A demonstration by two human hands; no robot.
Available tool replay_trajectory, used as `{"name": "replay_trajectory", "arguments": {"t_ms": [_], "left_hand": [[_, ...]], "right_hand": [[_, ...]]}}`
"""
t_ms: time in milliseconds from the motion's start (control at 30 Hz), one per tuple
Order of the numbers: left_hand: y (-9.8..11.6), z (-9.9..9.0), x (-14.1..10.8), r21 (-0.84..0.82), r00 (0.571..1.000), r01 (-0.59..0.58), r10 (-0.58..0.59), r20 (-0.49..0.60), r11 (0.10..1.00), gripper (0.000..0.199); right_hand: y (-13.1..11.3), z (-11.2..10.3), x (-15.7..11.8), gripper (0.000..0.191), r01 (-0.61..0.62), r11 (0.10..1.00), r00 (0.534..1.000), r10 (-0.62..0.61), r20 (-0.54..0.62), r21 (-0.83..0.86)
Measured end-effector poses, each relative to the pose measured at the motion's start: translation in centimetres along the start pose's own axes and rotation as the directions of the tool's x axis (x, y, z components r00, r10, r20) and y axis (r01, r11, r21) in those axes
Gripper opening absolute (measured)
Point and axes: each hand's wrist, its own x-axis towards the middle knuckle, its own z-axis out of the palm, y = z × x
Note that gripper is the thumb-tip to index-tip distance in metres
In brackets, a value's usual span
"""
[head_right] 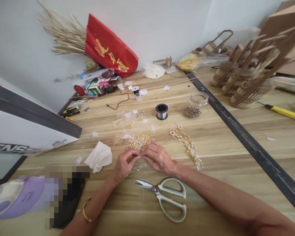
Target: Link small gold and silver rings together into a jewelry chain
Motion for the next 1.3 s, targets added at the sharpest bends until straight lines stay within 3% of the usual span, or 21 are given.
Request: {"name": "replay_trajectory", "arguments": {"t_ms": [400, 700, 1300], "left_hand": [[0.8, -0.8, 0.3, 0.026, 0.999, 0.011, -0.012, 0.04, 1.0, 0.01], [1.0, -0.6, 0.8, 0.087, 0.998, 0.009, -0.015, 0.065, 0.996, 0.007], [0.4, 0.1, 0.4, 0.018, 0.997, 0.07, -0.07, -0.029, 0.997, 0.009]], "right_hand": [[0.3, 0.3, -0.3, 0.01, -0.001, 0.999, 1.0, 0.001, 0.005, -0.037], [0.6, 0.0, -0.1, 0.009, -0.006, 0.998, 1.0, 0.006, -0.003, 0.061], [0.8, 0.2, 0.0, 0.009, -0.06, 0.997, 0.998, 0.06, -0.004, 0.043]]}}
